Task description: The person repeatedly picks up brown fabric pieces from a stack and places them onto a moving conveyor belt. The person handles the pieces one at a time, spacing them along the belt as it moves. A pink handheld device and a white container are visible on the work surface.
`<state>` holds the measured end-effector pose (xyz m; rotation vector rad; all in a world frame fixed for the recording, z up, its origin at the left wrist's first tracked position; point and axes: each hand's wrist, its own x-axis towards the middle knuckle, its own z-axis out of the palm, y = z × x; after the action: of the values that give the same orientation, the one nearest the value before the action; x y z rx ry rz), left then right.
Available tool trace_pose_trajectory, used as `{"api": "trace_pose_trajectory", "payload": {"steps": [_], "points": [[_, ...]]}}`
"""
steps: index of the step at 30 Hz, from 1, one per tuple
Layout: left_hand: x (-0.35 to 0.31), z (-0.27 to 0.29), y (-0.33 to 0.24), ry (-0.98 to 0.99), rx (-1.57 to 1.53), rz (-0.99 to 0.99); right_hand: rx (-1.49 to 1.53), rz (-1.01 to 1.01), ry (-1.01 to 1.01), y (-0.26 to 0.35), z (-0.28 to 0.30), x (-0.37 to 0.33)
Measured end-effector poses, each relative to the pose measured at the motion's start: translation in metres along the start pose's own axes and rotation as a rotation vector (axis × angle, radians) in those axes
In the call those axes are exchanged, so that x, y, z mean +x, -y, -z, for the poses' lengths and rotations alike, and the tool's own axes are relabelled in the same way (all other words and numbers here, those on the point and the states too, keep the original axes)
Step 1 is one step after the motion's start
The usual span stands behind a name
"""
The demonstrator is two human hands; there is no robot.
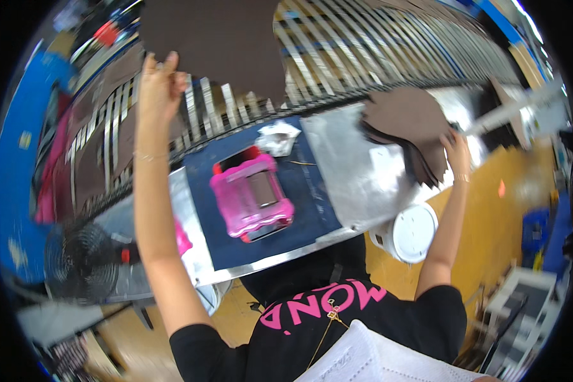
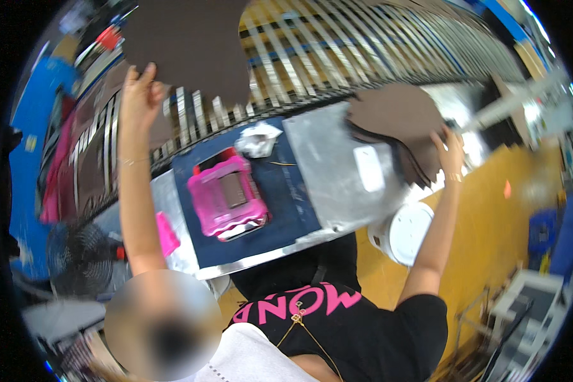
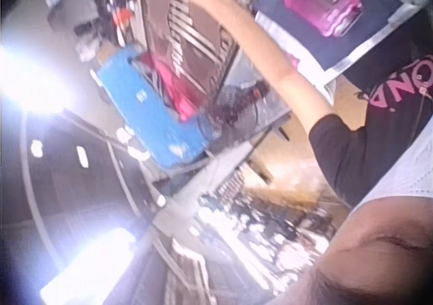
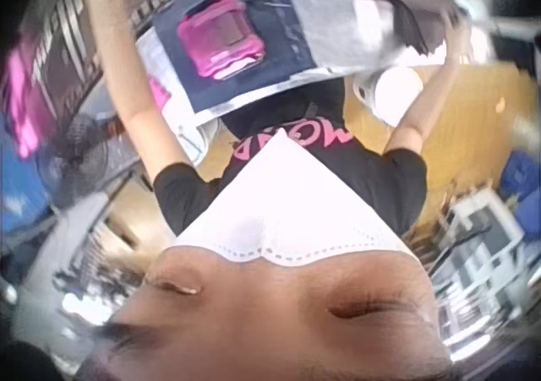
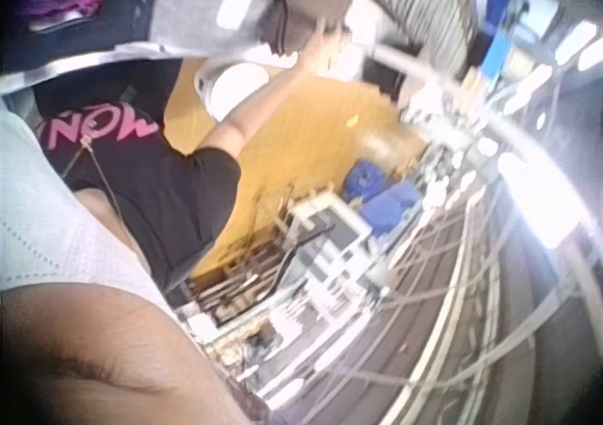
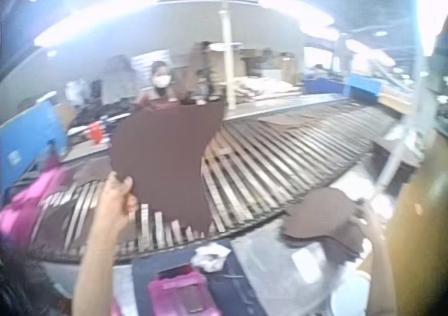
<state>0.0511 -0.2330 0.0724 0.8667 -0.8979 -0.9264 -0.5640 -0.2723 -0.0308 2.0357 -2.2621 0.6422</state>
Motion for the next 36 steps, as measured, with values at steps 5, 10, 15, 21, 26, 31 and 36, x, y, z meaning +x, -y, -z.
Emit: {"api": "trace_pose_trajectory", "payload": {"steps": [5, 10, 15, 21, 26, 31, 36], "points": [[0.004, 0.126, 0.048, -0.597, -0.341, -0.007, -0.136, -0.082, 0.128, -0.043, -0.047, -0.027], [0.016, 0.195, 0.080, -0.804, -0.603, -0.135, -0.232, -0.165, 0.153, -0.032, -0.041, -0.020], [0.042, 0.220, 0.107, -0.949, -0.678, -0.132, -0.237, -0.239, 0.086, -0.019, -0.037, -0.020], [0.071, 0.233, 0.138, -0.955, -0.710, -0.161, -0.148, -0.355, 0.138, -0.023, -0.038, -0.014], [0.079, 0.233, 0.145, -0.938, -0.917, 0.094, -0.077, -0.438, 0.132, -0.029, -0.033, -0.012], [0.048, 0.190, 0.112, -0.632, -0.778, 0.359, 0.079, -0.351, 0.286, -0.015, -0.007, -0.016], [0.011, 0.109, 0.048, -0.177, -0.335, 0.432, 0.335, -0.220, 0.206, 0.052, 0.050, -0.031]]}}
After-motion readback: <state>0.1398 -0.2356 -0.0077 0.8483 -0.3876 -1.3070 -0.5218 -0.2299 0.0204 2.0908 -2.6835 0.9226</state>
